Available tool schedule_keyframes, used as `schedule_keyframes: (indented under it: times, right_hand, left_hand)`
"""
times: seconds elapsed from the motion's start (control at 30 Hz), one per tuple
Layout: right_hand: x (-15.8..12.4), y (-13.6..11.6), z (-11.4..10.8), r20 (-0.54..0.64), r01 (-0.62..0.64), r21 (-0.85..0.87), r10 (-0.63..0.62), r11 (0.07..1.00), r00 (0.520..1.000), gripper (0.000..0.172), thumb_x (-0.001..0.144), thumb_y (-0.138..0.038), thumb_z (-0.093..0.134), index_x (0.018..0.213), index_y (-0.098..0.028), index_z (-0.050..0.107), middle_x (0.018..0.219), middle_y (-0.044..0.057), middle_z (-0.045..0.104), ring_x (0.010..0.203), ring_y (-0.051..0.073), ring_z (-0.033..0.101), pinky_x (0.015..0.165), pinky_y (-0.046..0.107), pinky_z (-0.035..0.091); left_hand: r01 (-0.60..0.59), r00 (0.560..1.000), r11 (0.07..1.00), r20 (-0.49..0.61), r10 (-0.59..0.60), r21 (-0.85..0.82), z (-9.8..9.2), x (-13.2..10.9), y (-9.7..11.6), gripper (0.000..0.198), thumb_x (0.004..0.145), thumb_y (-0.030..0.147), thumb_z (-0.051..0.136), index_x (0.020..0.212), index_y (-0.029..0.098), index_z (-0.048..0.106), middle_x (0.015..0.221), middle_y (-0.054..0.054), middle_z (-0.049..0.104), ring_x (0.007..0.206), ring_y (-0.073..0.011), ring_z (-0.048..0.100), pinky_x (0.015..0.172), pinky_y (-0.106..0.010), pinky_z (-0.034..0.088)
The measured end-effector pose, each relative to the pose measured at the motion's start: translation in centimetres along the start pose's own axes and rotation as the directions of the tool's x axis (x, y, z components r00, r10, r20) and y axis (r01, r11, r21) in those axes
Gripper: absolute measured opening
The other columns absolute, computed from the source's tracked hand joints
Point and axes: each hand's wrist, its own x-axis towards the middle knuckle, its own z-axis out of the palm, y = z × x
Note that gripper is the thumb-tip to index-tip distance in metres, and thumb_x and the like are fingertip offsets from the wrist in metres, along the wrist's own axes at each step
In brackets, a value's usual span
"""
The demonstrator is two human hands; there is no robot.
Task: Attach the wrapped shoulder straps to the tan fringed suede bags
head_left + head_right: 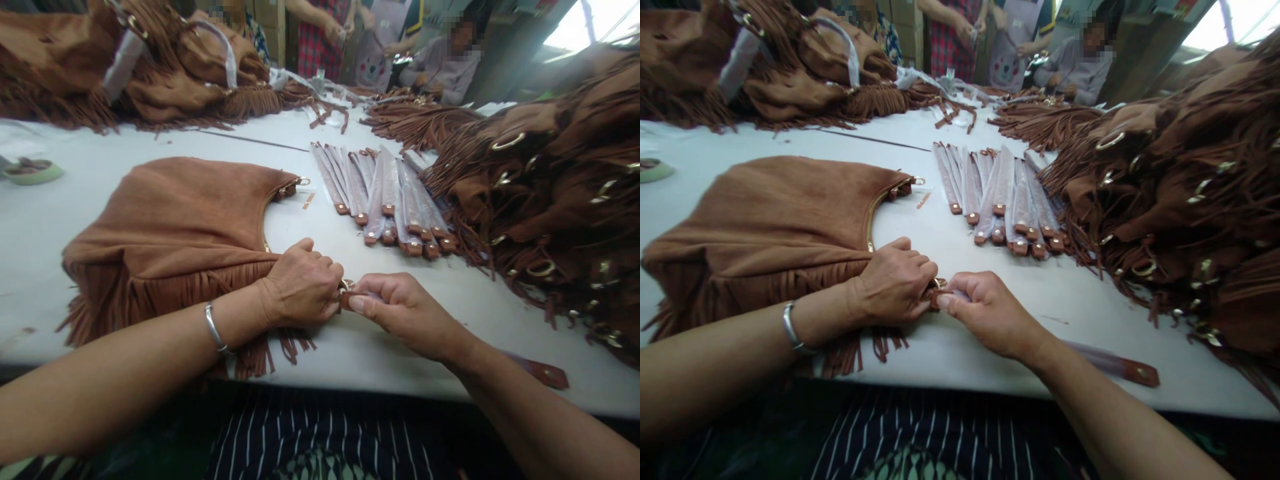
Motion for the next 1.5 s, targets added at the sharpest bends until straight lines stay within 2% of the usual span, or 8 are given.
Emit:
schedule_keyframes:
  times: [0.17, 0.37, 0.47, 0.63, 0.97, 1.17, 1.33, 1.5]
  right_hand:
    - [0.2, -0.9, 0.3, -0.155, -0.091, -0.246, 0.053, 0.965, 0.987, 0.021, 0.079, -0.025, 0.053, 0.062, -0.013, 0.055, 0.056, -0.002, 0.046, 0.053, 0.009, 0.039, 0.051, 0.022, 0.028]
    - [1.1, -1.8, -0.1, -0.204, -0.172, -0.702, 0.037, 0.691, 0.978, 0.019, 0.083, -0.026, 0.050, 0.069, -0.015, 0.057, 0.065, 0.005, 0.059, 0.061, 0.016, 0.051, 0.054, 0.026, 0.025]
    - [1.5, -1.8, -0.3, -0.214, -0.182, -0.778, 0.019, 0.602, 0.977, 0.020, 0.084, -0.028, 0.048, 0.071, -0.016, 0.057, 0.066, 0.007, 0.061, 0.061, 0.017, 0.053, 0.053, 0.027, 0.023]
    - [1.0, -1.7, -0.3, -0.193, -0.172, -0.766, 0.034, 0.619, 0.981, 0.020, 0.086, -0.031, 0.048, 0.076, -0.017, 0.059, 0.069, 0.006, 0.063, 0.063, 0.017, 0.056, 0.053, 0.026, 0.024]
    - [1.1, 1.5, -0.6, 0.015, 0.198, -0.569, -0.231, 0.798, 0.973, 0.020, 0.088, -0.025, 0.047, 0.086, -0.012, 0.061, 0.075, 0.006, 0.063, 0.068, 0.014, 0.057, 0.063, 0.023, 0.036]
    - [0.6, 0.4, -0.5, -0.029, 0.183, -0.382, -0.210, 0.906, 0.977, 0.021, 0.085, -0.026, 0.050, 0.079, -0.012, 0.063, 0.067, 0.003, 0.059, 0.060, 0.011, 0.050, 0.058, 0.023, 0.035]
    - [2.2, -0.3, -0.1, -0.129, 0.114, -0.066, -0.122, 0.991, 0.984, 0.020, 0.078, -0.028, 0.055, 0.069, -0.011, 0.060, 0.059, -0.001, 0.051, 0.054, 0.009, 0.042, 0.052, 0.022, 0.032]
    - [4.1, -0.8, 0.2, -0.244, 0.110, 0.275, -0.042, 0.955, 0.969, 0.028, 0.077, -0.039, 0.060, 0.068, -0.013, 0.054, 0.048, -0.007, 0.035, 0.044, 0.005, 0.028, 0.043, 0.020, 0.022]
  left_hand:
    - [0.016, 1.000, 1.000, 0.006, -0.016, 0.004, 0.2, 0.1, 0.3, 0.023, 0.074, 0.036, 0.049, 0.068, 0.015, 0.056, 0.066, -0.009, 0.064, 0.058, -0.0250, 0.059, 0.065, -0.039, 0.034]
    - [0.216, 0.976, 0.975, -0.053, -0.213, 0.048, 0.4, 0.5, 1.3, 0.017, 0.074, 0.027, 0.047, 0.069, 0.013, 0.056, 0.064, -0.011, 0.062, 0.059, -0.0247, 0.058, 0.070, -0.041, 0.033]
    - [0.237, 0.970, 0.971, -0.053, -0.237, 0.006, 0.2, 0.6, 1.3, 0.022, 0.076, 0.033, 0.046, 0.069, 0.014, 0.056, 0.065, -0.010, 0.062, 0.061, -0.0250, 0.058, 0.071, -0.041, 0.034]
    - [0.185, 0.982, 0.983, -0.030, -0.185, -0.008, -0.2, 0.4, 0.8, 0.020, 0.076, 0.030, 0.044, 0.070, 0.014, 0.055, 0.066, -0.009, 0.061, 0.061, -0.0251, 0.058, 0.070, -0.042, 0.035]
    - [0.000, 0.992, 0.996, 0.127, 0.012, -0.095, -0.5, 0.2, -0.2, 0.021, 0.075, 0.031, 0.043, 0.072, 0.014, 0.055, 0.068, -0.010, 0.065, 0.059, -0.0243, 0.060, 0.068, -0.040, 0.040]
    - [-0.052, 0.986, 0.976, 0.146, 0.084, -0.212, -1.0, 0.0, -1.1, 0.017, 0.071, 0.031, 0.047, 0.070, 0.015, 0.055, 0.063, -0.007, 0.063, 0.054, -0.0209, 0.057, 0.068, -0.037, 0.042]
    - [0.128, 0.986, 0.880, 0.152, -0.064, -0.458, -1.1, -0.2, -2.0, 0.014, 0.067, 0.029, 0.048, 0.063, 0.016, 0.051, 0.054, 0.000, 0.054, 0.051, -0.0152, 0.050, 0.053, -0.026, 0.037]
    - [0.305, 0.941, 0.695, 0.096, -0.323, -0.651, -1.0, -0.3, -2.6, 0.012, 0.065, 0.027, 0.044, 0.060, 0.016, 0.047, 0.050, 0.004, 0.043, 0.046, -0.0090, 0.039, 0.046, -0.021, 0.028]
